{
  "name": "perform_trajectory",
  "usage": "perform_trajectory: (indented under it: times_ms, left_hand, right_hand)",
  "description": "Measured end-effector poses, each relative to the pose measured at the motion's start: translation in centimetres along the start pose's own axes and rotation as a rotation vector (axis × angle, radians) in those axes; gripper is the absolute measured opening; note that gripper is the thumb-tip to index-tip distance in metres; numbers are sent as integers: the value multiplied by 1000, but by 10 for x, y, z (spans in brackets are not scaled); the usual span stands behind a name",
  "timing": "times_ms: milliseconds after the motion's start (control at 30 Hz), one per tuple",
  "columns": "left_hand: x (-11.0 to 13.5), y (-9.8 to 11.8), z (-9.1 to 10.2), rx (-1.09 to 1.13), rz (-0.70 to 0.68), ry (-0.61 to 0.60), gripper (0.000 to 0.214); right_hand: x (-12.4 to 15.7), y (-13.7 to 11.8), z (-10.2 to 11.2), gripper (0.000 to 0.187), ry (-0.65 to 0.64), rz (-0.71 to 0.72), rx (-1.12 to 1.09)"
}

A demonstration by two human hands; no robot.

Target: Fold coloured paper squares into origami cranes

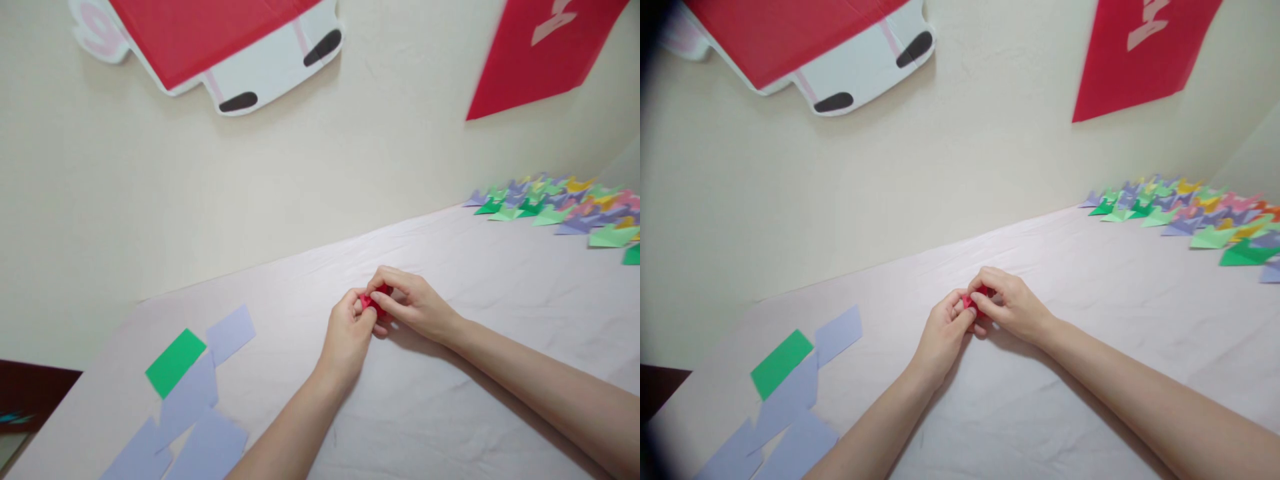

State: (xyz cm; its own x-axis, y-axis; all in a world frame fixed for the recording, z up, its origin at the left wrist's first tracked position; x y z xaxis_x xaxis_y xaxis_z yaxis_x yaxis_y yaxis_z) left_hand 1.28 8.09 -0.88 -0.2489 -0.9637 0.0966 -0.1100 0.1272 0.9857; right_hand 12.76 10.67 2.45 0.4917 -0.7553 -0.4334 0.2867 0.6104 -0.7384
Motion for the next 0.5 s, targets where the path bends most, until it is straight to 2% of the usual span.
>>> perform_trajectory:
  times_ms: [267,500]
  left_hand:
    - [0,-2,2,-1,-17,-9,26]
    - [0,-8,5,6,-52,57,22]
  right_hand:
    - [2,7,-1,8,-6,-152,-138]
    - [1,10,4,13,77,-225,-176]
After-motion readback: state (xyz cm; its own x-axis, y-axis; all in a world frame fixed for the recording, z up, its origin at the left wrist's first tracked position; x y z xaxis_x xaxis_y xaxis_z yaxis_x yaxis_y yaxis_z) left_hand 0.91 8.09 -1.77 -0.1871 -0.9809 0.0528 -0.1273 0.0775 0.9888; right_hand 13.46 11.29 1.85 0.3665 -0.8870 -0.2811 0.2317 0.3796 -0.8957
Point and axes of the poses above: each hand's wrist, its own x-axis away from the middle knuckle, its own z-axis out of the back of the hand, y = z × x, the point moved 5 cm from there along -x, towards the middle knuckle, and after that the axes turned 4 degrees about -y, right-handed, at the moved point
